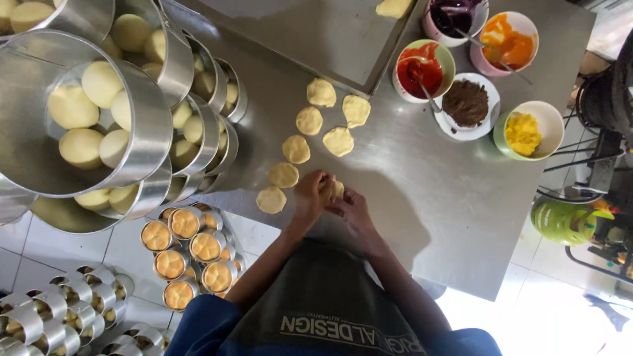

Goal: Flattening dough pieces, adding various fillings from bowls with a spoon, and rolling them into balls.

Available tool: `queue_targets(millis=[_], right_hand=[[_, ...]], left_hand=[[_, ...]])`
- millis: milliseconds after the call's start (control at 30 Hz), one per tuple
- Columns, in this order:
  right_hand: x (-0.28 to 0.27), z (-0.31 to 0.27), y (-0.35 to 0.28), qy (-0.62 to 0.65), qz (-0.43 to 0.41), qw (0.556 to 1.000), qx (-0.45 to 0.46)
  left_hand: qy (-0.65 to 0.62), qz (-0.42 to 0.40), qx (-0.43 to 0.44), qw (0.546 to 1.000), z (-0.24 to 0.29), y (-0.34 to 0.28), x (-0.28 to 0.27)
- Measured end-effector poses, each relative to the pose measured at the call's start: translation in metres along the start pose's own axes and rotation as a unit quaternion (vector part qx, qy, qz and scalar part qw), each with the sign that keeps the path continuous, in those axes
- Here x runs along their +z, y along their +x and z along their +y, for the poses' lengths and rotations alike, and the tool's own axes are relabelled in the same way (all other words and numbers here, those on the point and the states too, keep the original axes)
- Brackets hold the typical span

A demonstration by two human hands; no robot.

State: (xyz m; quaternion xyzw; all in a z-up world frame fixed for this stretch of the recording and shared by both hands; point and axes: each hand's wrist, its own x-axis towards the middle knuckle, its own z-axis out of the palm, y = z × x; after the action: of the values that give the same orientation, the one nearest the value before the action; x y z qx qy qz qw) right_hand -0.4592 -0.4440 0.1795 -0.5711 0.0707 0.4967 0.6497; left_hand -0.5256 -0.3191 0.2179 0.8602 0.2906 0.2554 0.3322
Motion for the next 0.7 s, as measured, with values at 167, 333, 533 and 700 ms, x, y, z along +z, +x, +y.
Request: queue_targets(millis=[167,333,533,700], right_hand=[[0.007,-0.035,0.002,-0.028,-0.021,0.998,-0.049],[-0.016,-0.019,0.034,-0.477,-0.066,0.845,-0.234],[0.001,-0.019,0.021,-0.86,-0.057,0.398,-0.315],[-0.014,-0.018,0.015,-0.896,-0.071,0.383,-0.213]], left_hand=[[-0.182,-0.031,-0.219,0.958,0.021,0.025,-0.025],[-0.122,-0.023,-0.038,0.992,-0.022,0.01,-0.007],[0.055,-0.147,0.149,0.976,-0.042,-0.006,0.008],[0.04,-0.077,0.171,0.981,-0.055,0.003,0.024]])
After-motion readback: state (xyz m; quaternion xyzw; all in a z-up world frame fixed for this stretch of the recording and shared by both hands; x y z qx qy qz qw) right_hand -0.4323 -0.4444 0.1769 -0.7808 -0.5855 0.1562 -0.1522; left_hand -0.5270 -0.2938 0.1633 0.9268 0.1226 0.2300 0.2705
